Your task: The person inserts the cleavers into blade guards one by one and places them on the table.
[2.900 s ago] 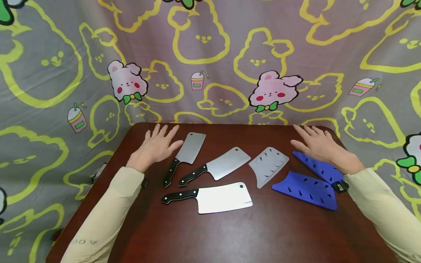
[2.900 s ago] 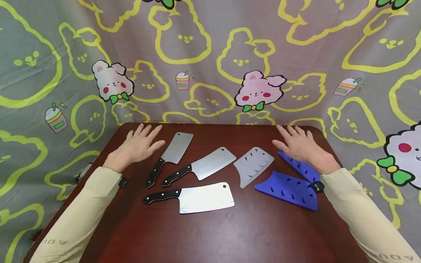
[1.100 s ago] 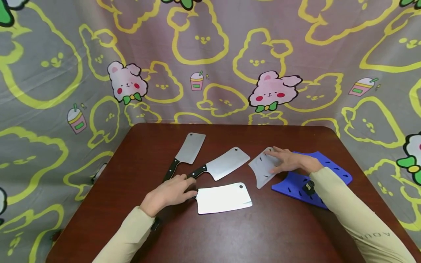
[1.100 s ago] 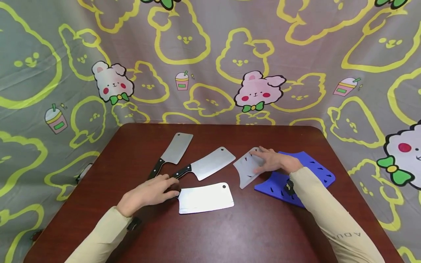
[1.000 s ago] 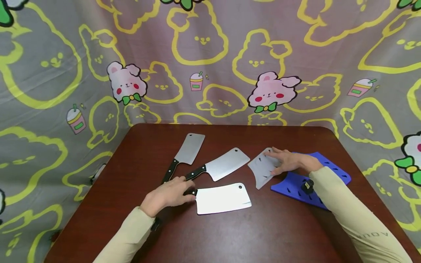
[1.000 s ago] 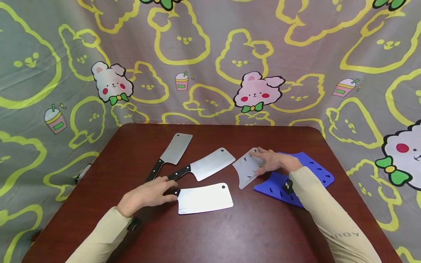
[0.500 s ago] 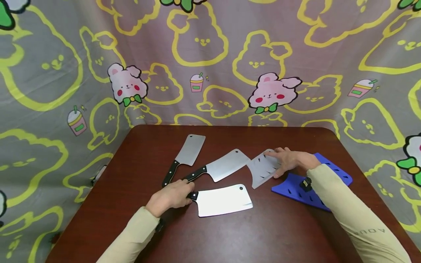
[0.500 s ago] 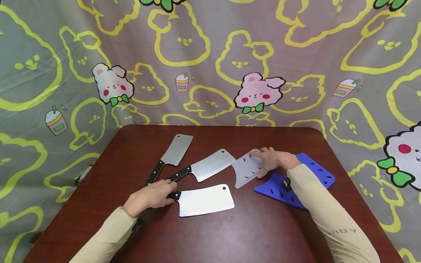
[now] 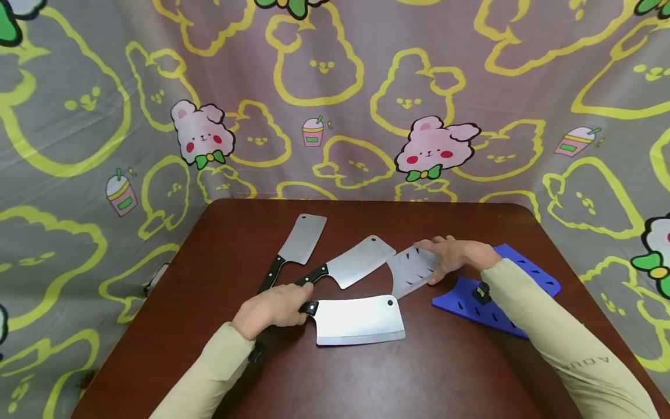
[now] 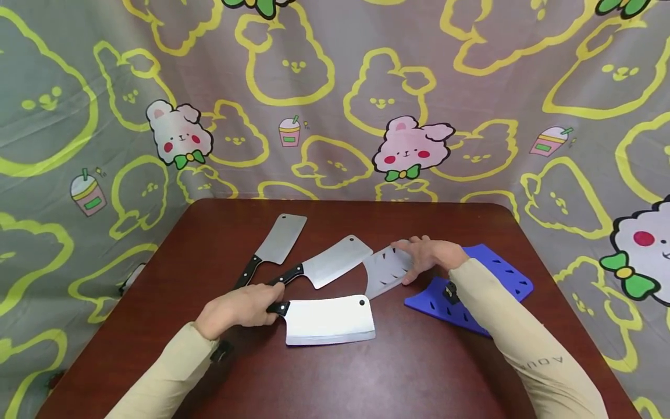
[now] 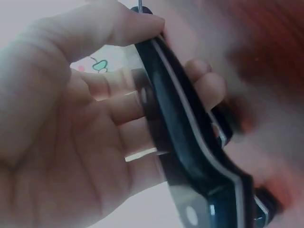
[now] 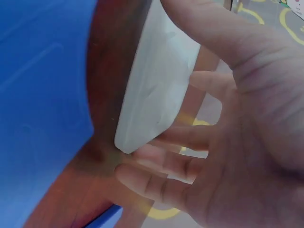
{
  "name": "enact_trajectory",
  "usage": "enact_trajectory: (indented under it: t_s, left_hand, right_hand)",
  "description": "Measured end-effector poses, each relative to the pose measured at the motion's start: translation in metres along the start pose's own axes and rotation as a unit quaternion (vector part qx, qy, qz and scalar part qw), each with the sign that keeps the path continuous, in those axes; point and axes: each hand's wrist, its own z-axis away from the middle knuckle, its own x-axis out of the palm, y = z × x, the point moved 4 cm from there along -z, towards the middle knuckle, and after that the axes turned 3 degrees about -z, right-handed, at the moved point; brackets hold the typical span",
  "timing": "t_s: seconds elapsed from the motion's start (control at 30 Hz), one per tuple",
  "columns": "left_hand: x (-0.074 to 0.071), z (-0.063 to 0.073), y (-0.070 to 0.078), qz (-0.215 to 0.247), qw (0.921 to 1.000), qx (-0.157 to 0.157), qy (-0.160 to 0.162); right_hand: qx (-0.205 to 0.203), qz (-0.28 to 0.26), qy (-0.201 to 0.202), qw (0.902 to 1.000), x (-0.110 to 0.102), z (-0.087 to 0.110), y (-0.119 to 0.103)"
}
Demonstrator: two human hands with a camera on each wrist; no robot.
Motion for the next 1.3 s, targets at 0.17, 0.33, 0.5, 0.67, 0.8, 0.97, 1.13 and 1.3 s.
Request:
enact_trajectory:
  t_s: [0.17, 0.33, 0.5, 0.67, 0.8, 0.97, 1.13, 1.3]
  left_hand:
    - [-0.008, 0.002, 0.001, 0.03, 0.9995, 0.004, -0.008]
    - [-0.014, 0.001, 0.002, 0.036, 0.9992, 0.016, 0.004]
    - [-0.018, -0.001, 0.004, 0.035, 0.9988, 0.032, 0.015]
    - [-0.024, -0.002, 0.008, 0.041, 0.998, 0.045, 0.017]
    - [-0.032, -0.001, 0.013, 0.051, 0.9968, 0.059, 0.019]
    - [-0.045, -0.001, 0.018, 0.047, 0.9963, 0.064, 0.033]
    - [-0.052, -0.002, 0.02, 0.029, 0.9962, 0.061, 0.055]
    - [-0.054, -0.004, 0.023, 0.047, 0.9952, 0.068, 0.052]
  right_hand:
    - [0.002, 0.018, -0.002, 0.9998, -0.002, -0.005, 0.0]
    - [0.005, 0.027, 0.0, 0.9996, -0.005, -0.008, -0.002]
    - [0.013, 0.027, 0.0, 0.9996, -0.007, -0.007, -0.002]
    - [0.003, 0.035, 0.015, 0.9993, -0.006, -0.006, -0.002]
    - [-0.01, 0.017, 0.038, 0.9991, -0.002, -0.001, -0.002]
    - [-0.027, -0.034, 0.06, 0.9972, 0.002, 0.004, 0.003]
    - [-0.017, -0.035, 0.015, 0.9991, 0.0, -0.001, 0.002]
    - [0.01, -0.002, -0.018, 0.9998, -0.003, -0.004, 0.001]
